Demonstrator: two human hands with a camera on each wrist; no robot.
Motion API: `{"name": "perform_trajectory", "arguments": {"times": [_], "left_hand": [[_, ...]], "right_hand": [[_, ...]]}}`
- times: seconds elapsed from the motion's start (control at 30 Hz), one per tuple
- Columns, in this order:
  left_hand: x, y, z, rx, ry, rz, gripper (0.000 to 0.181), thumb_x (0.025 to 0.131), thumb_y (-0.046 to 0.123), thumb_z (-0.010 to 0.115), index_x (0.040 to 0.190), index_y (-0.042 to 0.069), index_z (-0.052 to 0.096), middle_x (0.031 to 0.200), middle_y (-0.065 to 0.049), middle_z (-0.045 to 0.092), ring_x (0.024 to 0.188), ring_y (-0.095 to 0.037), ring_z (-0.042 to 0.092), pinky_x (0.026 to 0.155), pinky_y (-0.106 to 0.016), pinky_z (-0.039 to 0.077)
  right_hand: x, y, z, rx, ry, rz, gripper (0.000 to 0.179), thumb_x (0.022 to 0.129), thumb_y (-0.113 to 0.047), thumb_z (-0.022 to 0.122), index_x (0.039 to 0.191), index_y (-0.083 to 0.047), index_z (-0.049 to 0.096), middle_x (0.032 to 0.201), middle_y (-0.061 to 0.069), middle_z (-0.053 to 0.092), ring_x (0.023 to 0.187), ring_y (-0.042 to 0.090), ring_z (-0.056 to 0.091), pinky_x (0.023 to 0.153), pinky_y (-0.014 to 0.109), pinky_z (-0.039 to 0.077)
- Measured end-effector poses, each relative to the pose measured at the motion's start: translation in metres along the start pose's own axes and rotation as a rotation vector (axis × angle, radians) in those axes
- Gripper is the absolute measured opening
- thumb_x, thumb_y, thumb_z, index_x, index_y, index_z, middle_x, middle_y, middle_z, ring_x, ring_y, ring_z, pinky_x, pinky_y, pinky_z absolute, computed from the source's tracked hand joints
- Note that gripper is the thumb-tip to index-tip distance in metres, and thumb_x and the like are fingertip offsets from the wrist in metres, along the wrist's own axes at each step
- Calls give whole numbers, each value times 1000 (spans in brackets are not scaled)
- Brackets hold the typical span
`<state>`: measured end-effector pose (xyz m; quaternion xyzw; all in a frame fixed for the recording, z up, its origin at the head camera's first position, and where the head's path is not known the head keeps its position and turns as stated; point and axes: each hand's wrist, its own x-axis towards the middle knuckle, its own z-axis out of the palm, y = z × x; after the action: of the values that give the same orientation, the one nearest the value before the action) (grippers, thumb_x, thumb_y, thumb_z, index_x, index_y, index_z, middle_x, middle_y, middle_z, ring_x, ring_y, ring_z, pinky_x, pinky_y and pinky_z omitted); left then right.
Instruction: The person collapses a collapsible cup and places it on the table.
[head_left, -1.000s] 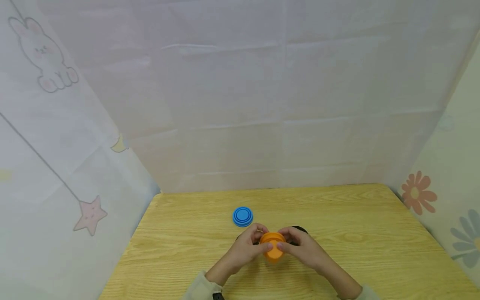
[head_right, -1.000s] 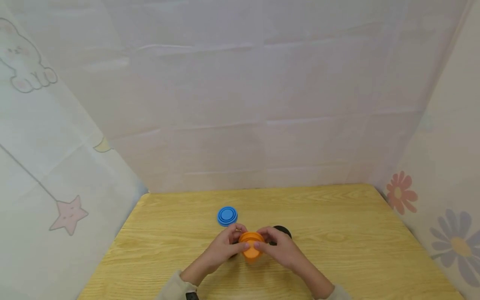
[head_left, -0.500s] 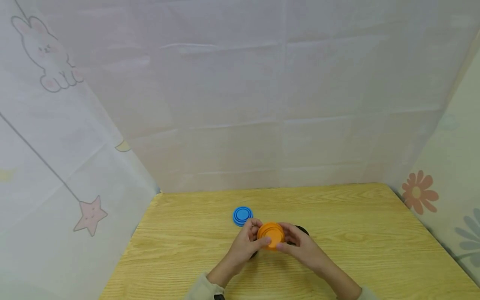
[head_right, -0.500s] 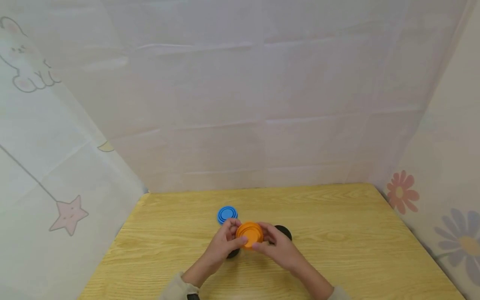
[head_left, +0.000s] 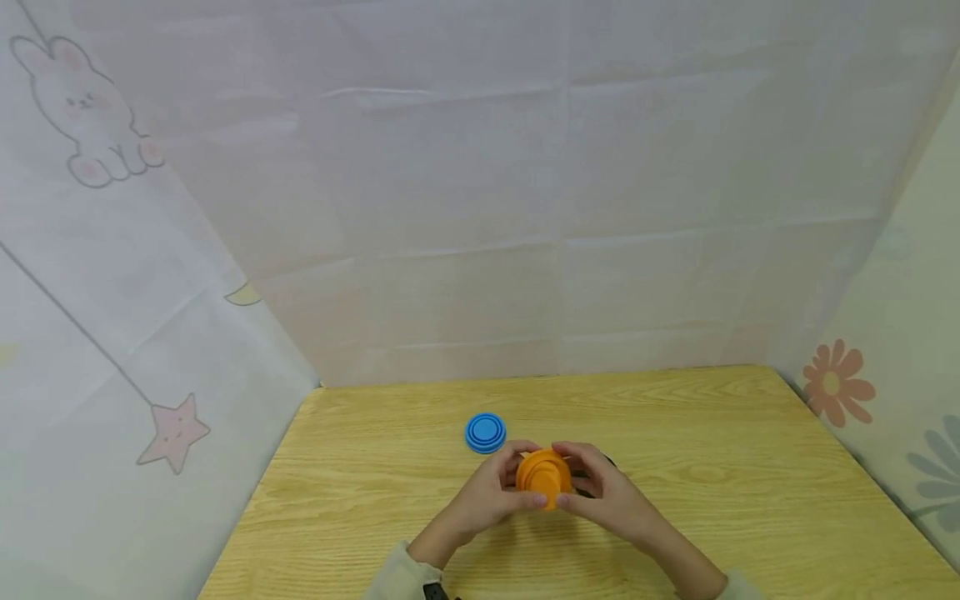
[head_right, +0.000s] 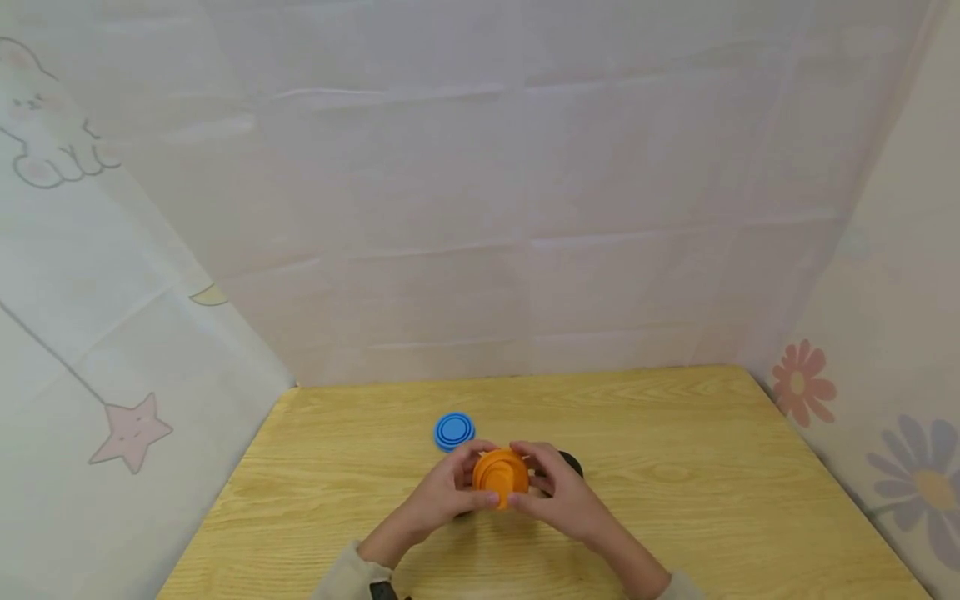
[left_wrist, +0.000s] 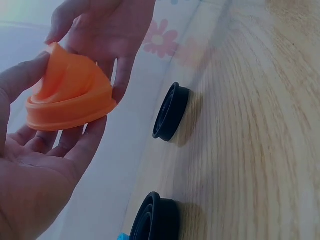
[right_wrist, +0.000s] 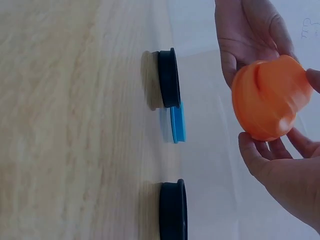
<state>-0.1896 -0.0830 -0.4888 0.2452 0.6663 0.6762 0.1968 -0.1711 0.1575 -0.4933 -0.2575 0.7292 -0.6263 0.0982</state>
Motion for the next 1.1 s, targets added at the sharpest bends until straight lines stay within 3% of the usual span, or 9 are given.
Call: {"name": "perform_trajectory", "arguments": {"times": [0.17,0.27,0.5,0.77,1.1], "left_hand": [[1,-1,2,1,66,20,60,93,15,75,142,10,41,119,-9,66,99,-21,66,86,-30,56],[1,-2,3,8,83,36,60,93,16,75,142,11,41,122,-10,65,102,-22,65,87,-31,56],[2,3,1,106,125,45,61,91,23,78,140,6,47,120,-10,62,103,-21,63,84,-26,58],[3,3,-1,221,111,25,63,92,30,77,144,9,50,124,-8,65,103,-16,65,87,-25,55],[3,-2,4,63,163,70,63,91,22,78,138,5,40,119,-8,59,110,-19,61,98,-28,50]], "right_hand": [[2,1,4,77,49,128,69,98,-22,69,155,-9,32,150,19,38,129,37,48,94,28,54],[3,0,5,81,67,163,70,98,-25,70,156,-10,32,148,19,41,127,35,50,91,28,55],[4,2,2,45,66,95,69,97,-21,71,155,-9,35,147,20,41,125,29,53,95,26,54],[4,0,-2,39,20,11,69,100,-15,66,156,0,29,149,25,39,129,23,54,99,25,51],[3,-4,5,157,61,60,74,99,-15,67,158,-3,25,146,28,40,124,31,57,96,29,55]]}}
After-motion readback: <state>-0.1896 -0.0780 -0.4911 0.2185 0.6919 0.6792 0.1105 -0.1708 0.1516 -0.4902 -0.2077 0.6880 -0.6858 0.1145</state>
